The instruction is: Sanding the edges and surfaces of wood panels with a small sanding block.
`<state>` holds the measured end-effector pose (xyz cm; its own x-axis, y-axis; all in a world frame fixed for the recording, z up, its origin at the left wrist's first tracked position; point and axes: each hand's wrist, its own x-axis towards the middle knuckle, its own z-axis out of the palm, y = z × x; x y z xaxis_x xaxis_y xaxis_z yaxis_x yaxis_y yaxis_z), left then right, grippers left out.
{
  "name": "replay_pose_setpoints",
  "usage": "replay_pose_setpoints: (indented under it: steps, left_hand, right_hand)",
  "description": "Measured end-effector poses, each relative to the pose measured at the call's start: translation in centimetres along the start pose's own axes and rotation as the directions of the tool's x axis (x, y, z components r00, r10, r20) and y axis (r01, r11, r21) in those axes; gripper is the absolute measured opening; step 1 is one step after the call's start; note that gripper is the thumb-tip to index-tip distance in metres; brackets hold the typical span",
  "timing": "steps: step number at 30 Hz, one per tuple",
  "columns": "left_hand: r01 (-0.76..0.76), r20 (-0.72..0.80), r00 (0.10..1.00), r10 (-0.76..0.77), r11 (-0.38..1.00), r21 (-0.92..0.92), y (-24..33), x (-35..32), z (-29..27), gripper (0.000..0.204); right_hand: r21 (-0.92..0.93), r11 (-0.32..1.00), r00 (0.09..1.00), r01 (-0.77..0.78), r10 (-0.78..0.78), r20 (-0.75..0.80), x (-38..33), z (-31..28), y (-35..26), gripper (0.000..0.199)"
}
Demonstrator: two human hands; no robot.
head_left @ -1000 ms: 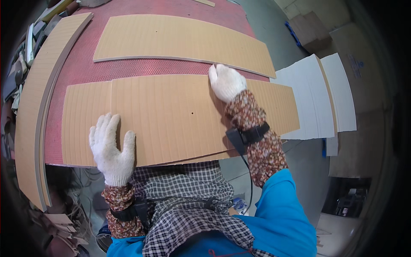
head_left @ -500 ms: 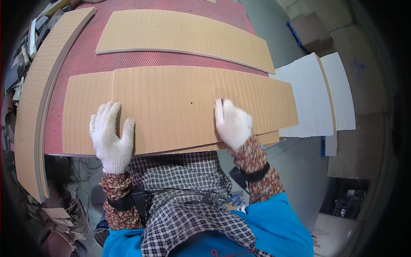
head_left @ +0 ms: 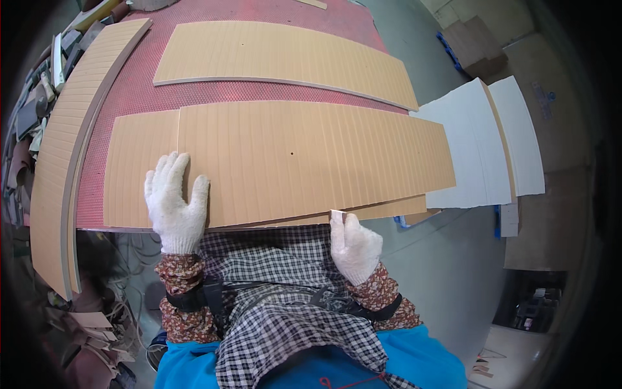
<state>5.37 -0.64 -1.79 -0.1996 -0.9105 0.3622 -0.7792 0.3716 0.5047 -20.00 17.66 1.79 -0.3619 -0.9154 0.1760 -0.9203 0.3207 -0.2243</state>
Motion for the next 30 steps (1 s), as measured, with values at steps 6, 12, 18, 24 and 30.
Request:
replay_pose_setpoints:
  steps: [6,12,18,24,30]
  left_hand:
    - [-0.011,-0.033,0.999,0.011,1.0,0.002,0.0,0.3,0.2,0.047]
    - [-0.048,-0.009,0.999,0.048,0.998,-0.048,0.5,0.5,0.3,0.046]
    - [-0.014,-0.004,1.0,0.014,1.0,-0.002,0.2,-0.1,0.0,0.045]
    - [0.019,0.016,1.0,-0.019,1.0,0.009,0.7,0.1,-0.3,0.046]
    - [0.01,0.023,1.0,-0.011,1.0,0.011,0.4,0.1,-0.2,0.046]
  right_hand:
    - [-0.032,0.999,0.997,0.017,-0.014,0.075,0.4,-0.4,-0.5,0.02]
    - [-0.216,0.951,0.962,0.223,-0.179,0.207,1.5,-1.3,0.1,0.025]
    - [-0.112,0.994,0.954,0.01,0.024,0.299,8.5,0.4,-0.2,0.023]
    - [-0.014,0.999,0.978,-0.035,0.038,0.203,18.4,1.4,-0.9,0.037]
    - [-0.134,0.99,0.965,0.053,-0.016,0.262,26.0,2.3,-1.6,0.028]
